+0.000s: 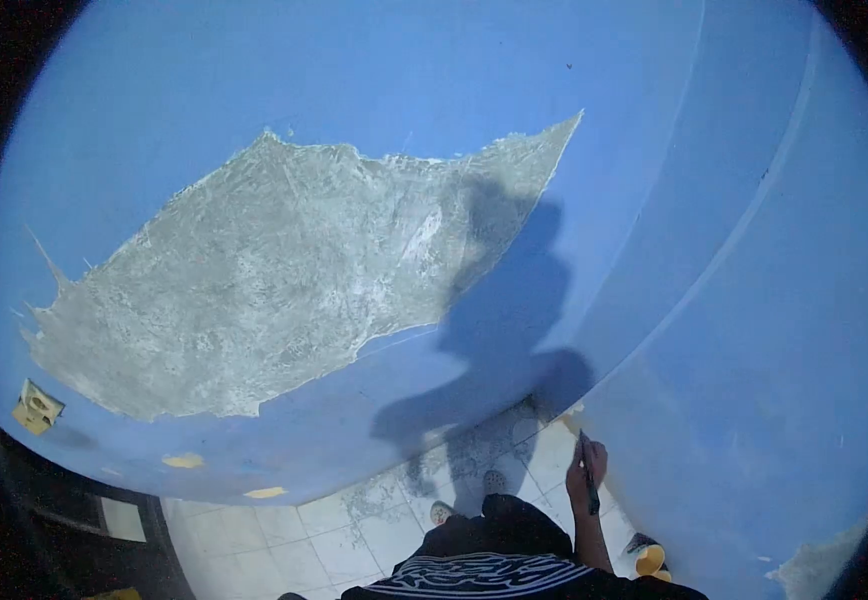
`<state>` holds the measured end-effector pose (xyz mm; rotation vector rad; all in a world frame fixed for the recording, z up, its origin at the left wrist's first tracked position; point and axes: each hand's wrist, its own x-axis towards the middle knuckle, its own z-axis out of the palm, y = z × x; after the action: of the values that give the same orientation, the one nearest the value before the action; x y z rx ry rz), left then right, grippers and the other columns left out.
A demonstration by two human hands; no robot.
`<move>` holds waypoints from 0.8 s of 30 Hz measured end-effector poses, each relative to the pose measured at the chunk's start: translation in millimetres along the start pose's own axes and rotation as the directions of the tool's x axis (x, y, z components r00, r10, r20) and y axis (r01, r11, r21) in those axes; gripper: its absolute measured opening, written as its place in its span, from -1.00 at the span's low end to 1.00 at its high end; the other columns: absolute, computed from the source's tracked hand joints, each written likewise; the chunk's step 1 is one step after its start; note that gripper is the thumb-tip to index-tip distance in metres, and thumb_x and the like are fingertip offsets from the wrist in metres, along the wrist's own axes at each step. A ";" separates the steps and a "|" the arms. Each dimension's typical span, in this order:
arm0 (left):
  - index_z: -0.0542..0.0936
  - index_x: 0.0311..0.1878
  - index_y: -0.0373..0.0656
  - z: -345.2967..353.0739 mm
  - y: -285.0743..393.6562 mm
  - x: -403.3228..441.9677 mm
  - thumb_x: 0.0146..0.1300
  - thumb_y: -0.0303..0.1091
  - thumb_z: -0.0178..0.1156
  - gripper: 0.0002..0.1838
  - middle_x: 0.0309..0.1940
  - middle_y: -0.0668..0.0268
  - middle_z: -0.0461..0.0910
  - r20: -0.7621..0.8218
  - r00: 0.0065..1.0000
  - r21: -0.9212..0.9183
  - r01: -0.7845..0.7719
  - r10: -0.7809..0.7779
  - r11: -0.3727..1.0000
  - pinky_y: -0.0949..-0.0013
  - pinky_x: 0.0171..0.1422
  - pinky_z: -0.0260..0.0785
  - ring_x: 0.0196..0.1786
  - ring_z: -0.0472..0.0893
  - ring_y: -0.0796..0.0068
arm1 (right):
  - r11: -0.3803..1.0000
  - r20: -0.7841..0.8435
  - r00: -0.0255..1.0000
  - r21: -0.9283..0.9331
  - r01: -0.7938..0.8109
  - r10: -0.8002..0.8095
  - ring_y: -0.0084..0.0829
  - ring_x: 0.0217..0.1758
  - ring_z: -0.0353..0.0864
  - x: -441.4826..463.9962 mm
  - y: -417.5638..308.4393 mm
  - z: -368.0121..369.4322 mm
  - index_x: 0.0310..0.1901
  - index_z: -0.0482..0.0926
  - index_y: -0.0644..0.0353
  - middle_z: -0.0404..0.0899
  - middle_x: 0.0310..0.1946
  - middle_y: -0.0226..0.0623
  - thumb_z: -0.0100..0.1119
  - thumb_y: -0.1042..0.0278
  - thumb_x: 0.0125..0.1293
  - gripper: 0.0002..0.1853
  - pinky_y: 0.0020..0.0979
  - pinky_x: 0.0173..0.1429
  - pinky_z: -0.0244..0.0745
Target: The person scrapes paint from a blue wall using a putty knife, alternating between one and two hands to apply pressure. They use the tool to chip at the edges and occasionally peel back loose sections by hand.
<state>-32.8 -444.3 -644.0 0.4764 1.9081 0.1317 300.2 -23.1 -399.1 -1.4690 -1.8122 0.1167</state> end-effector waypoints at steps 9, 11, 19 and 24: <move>0.69 -0.22 -0.17 -78.4 323.5 109.8 0.40 0.05 0.02 -0.53 -0.35 0.07 0.67 -0.402 0.601 0.332 -0.607 0.690 0.722 0.14 -0.16 0.44 -0.30 0.64 0.13 | 0.829 -0.025 0.850 0.209 0.519 -0.526 -0.08 -0.13 0.56 101.2 -116.7 40.1 0.09 0.57 0.20 0.60 -0.16 -0.15 0.26 0.53 0.15 -0.59 -0.14 -0.03 0.47; 0.66 -0.10 -0.25 -112.6 417.8 23.8 0.44 0.32 -0.23 -0.24 -0.17 0.10 0.70 -0.268 0.688 -0.396 -0.717 0.675 0.574 0.12 0.00 0.46 -0.07 0.65 0.12 | 0.799 0.007 0.809 0.163 0.579 -0.588 -0.08 -0.06 0.56 99.3 -132.2 38.6 0.13 0.55 0.18 0.59 -0.11 -0.15 0.29 0.50 0.11 -0.52 -0.13 0.00 0.47; 0.56 0.05 -0.32 -105.1 466.0 -134.0 0.41 0.32 -0.08 -0.25 -0.12 0.13 0.64 0.008 0.726 -0.911 -0.279 0.688 0.305 0.08 0.11 0.40 0.01 0.60 0.19 | 0.882 0.380 0.809 0.041 0.469 -0.448 -0.02 0.24 0.39 57.5 -140.0 16.5 0.29 0.35 0.28 0.38 0.21 -0.04 0.11 0.50 0.15 -0.41 -0.11 0.31 0.32; 0.65 -0.23 -0.32 -70.9 470.9 -138.4 0.43 -0.04 0.14 -0.57 -0.36 0.34 0.63 -0.231 0.775 -0.791 -0.501 0.588 0.351 0.39 -0.18 0.39 -0.31 0.51 0.55 | 0.890 0.455 0.768 0.160 0.427 -0.451 0.04 0.29 0.37 32.1 -126.3 6.8 0.34 0.29 0.30 0.33 0.27 0.02 0.07 0.53 0.17 -0.37 -0.09 0.35 0.30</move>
<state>69.3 -58.6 -349.4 0.4232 1.2781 1.3949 195.5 -34.0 -321.9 -0.9882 -2.5006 0.3103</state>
